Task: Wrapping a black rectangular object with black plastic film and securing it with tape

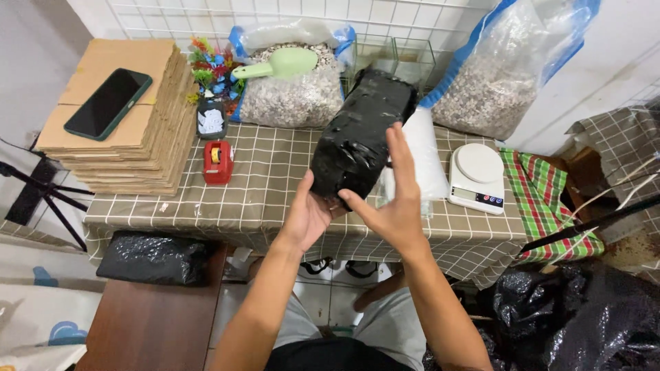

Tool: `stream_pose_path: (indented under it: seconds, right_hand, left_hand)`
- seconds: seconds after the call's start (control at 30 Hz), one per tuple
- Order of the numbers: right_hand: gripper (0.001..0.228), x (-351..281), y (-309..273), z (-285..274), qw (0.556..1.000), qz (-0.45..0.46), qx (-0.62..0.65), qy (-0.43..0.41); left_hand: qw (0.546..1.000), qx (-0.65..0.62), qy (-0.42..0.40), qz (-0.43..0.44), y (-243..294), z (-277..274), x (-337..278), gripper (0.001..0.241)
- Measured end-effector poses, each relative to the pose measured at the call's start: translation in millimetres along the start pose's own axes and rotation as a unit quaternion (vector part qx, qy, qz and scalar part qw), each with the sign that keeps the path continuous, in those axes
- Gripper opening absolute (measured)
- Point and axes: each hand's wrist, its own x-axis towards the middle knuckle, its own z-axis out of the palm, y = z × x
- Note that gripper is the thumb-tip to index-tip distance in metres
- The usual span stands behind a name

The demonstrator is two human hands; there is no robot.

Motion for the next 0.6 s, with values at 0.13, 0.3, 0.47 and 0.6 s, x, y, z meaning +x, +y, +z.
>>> stream_pose_path:
  seconds: [0.13,0.3,0.47,0.6]
  right_hand:
    - [0.119,-8,15,8,0.997,0.017,-0.047,-0.050]
    - [0.123,-10,22,14,0.995,0.052,-0.037,-0.071]
    - [0.114,-16,20,30,0.994,0.008,-0.081,-0.069]
    - [0.096,-47,31,51,0.981,-0.089,-0.168,-0.037]
  left_hand:
    - [0.998,-0.043,0.004,-0.034,-15,-3,-2,0.059]
    - [0.996,-0.075,0.010,-0.055,-24,-11,-6,0.054]
    - [0.982,-0.169,0.050,-0.070,-17,-8,-1,0.045]
    - [0.973,-0.196,0.115,-0.047,-29,-12,-1,0.053]
